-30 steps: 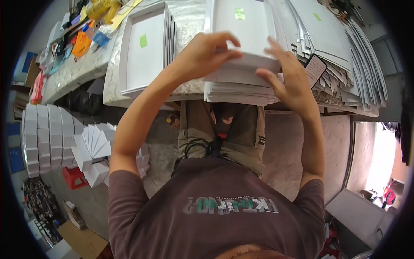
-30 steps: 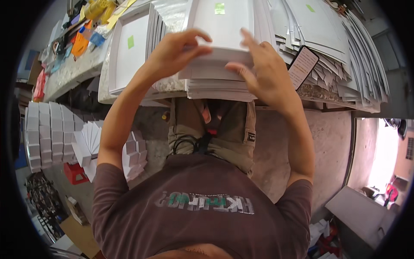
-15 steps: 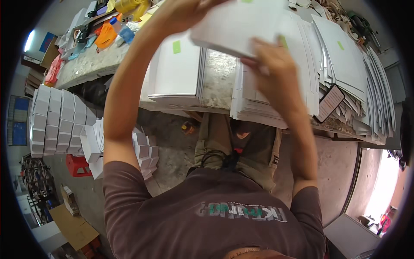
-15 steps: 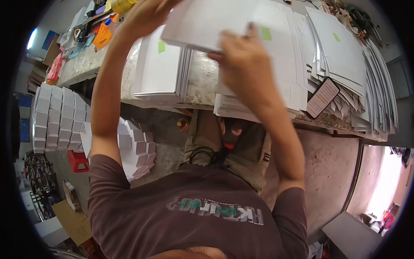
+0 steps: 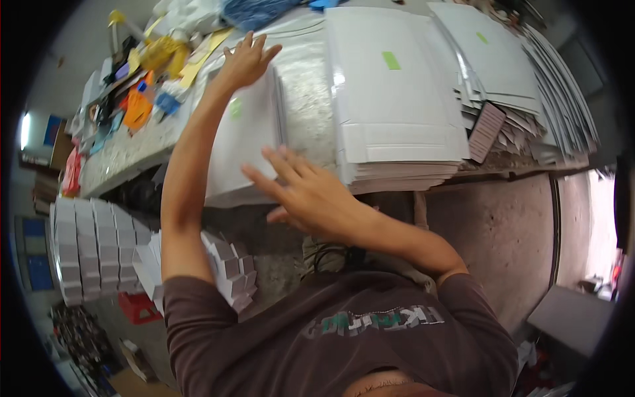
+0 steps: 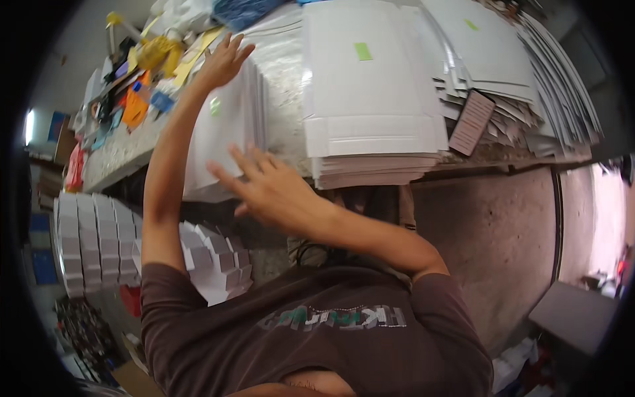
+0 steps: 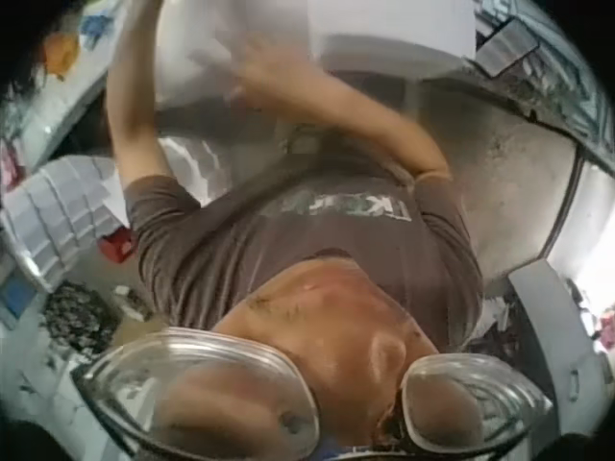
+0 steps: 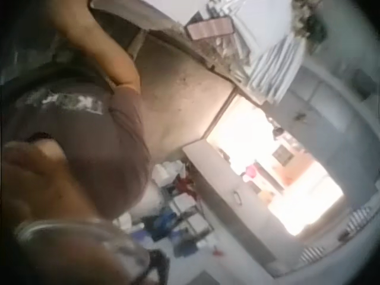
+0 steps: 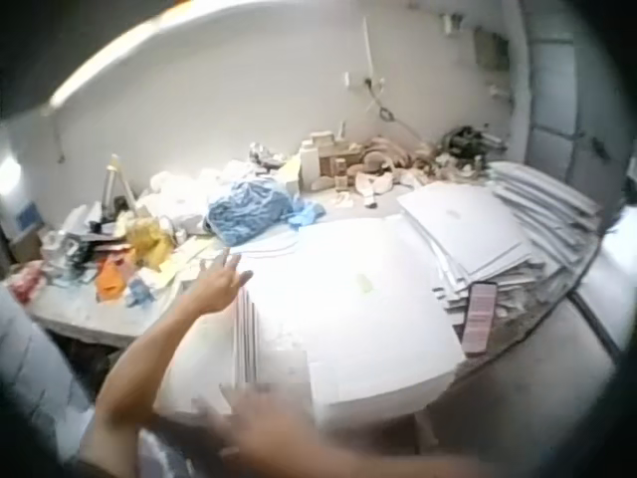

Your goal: The person folds flat cardboard sheets into boxes by hand and stacks the assembled boxes onto a pile on the table.

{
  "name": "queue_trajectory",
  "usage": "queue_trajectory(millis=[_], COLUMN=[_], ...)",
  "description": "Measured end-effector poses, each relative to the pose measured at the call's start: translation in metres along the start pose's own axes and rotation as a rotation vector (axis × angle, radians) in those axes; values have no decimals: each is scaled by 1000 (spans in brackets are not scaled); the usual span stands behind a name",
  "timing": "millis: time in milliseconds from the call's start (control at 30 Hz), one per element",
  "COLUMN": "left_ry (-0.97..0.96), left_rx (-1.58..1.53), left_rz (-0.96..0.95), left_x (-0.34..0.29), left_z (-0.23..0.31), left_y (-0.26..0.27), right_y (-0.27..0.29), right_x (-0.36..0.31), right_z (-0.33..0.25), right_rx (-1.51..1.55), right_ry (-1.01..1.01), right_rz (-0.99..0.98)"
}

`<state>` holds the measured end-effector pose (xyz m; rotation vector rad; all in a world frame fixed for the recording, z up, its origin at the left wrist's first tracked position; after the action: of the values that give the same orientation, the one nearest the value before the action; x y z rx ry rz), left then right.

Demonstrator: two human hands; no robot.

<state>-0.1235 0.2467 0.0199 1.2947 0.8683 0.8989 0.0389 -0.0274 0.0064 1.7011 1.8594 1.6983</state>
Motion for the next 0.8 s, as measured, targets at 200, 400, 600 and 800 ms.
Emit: queue_trajectory(millis=[200,400,600,800], left_ry=[-761,-562,-901,-99], left_rx=[-310,-674,-521,-1009], left_rz=[294,364,586,721], left_x=[-167,-150,-202,-185], left_z=[194,193,195,204], left_y=[-4,44,107,1], right_y=[157,88,171,159], right_x=[-85,-105,-111,-110], right_z=[108,1,102,121], right_rx=[-226,431,1348,339], right_ry=[-492,160,-753,-343], right_rz=[425,124,691,339])
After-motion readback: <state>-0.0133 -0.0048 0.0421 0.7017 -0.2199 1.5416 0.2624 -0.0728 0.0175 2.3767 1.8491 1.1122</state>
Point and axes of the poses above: each hand's wrist, its own x-axis towards the middle knuckle, its own y-axis out of the back of the hand, z = x × y, the point moved 2 cm from there along x, towards the middle knuckle, and after that the axes turned 9 degrees about -y, right-handed, at the moved point
